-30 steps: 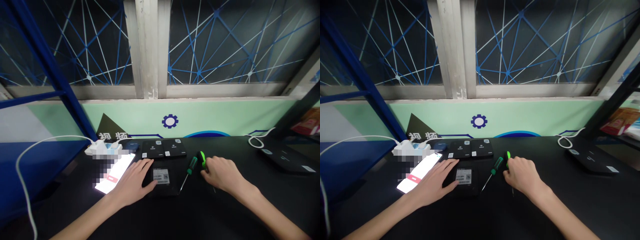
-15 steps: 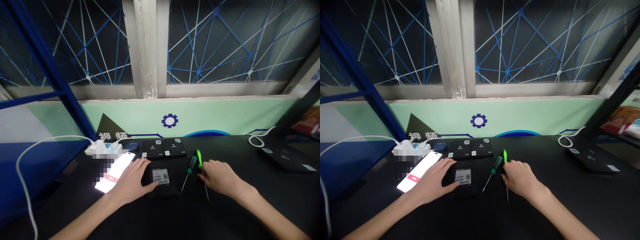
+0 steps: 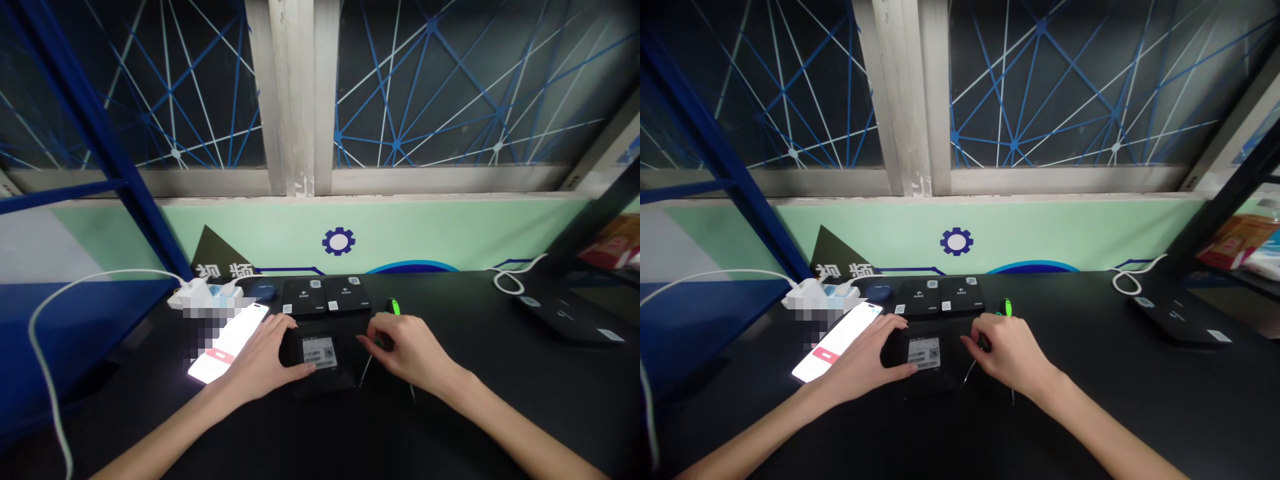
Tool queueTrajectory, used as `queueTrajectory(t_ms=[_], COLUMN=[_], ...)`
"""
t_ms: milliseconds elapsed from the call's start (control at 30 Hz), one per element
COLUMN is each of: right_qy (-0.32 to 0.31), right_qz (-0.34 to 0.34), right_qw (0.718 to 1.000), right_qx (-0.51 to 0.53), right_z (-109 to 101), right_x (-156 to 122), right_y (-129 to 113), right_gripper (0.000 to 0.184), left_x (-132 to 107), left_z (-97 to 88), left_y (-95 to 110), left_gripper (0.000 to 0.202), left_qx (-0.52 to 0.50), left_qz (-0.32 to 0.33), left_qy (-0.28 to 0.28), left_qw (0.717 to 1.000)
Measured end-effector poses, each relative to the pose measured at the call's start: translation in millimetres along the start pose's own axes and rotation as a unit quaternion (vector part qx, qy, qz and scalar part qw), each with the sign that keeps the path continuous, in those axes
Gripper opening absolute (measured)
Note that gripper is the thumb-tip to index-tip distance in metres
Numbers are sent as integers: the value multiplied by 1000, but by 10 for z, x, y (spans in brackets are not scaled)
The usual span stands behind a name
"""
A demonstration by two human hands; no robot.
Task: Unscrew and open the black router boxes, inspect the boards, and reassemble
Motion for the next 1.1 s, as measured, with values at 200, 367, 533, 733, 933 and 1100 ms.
queueTrajectory(t_ms=[200, 367, 533, 733, 933, 1100], right_qy=[10, 7, 22, 39, 90, 126], right_qz=[-26, -16, -9, 13, -25, -77], right_qw=[996, 991, 974, 953, 950, 953], right_qx=[85, 136, 227, 299, 298, 263], right_z=[100, 180, 304, 341, 290, 262], right_x=[-18, -29, -71, -81, -61, -96], right_y=[-25, -46, -98, -96, -97, -101], right_gripper=[22, 54, 67, 56, 48, 44], left_x=[-1, -26, -53, -60, -99, -125], left_z=[-22, -14, -32, -99, -205, -259], left_y=[24, 42, 68, 127, 177, 173], left_gripper=[67, 72, 74, 66, 34, 26], left_qx=[-60, -73, -67, -68, -90, -140], left_qz=[-31, -5, 41, 88, 142, 121], left_qy=[14, 37, 67, 108, 143, 142], left_qw=[998, 997, 995, 988, 975, 972])
Point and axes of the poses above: each hand's wrist, its own x-axis towards the middle knuckle, its own z-axis out of the palm, y = z × x, the point moved 4 cm from there along x, towards the middle knuckle, and after that the axes turned 6 degrees about y, right-handed, at the moved point
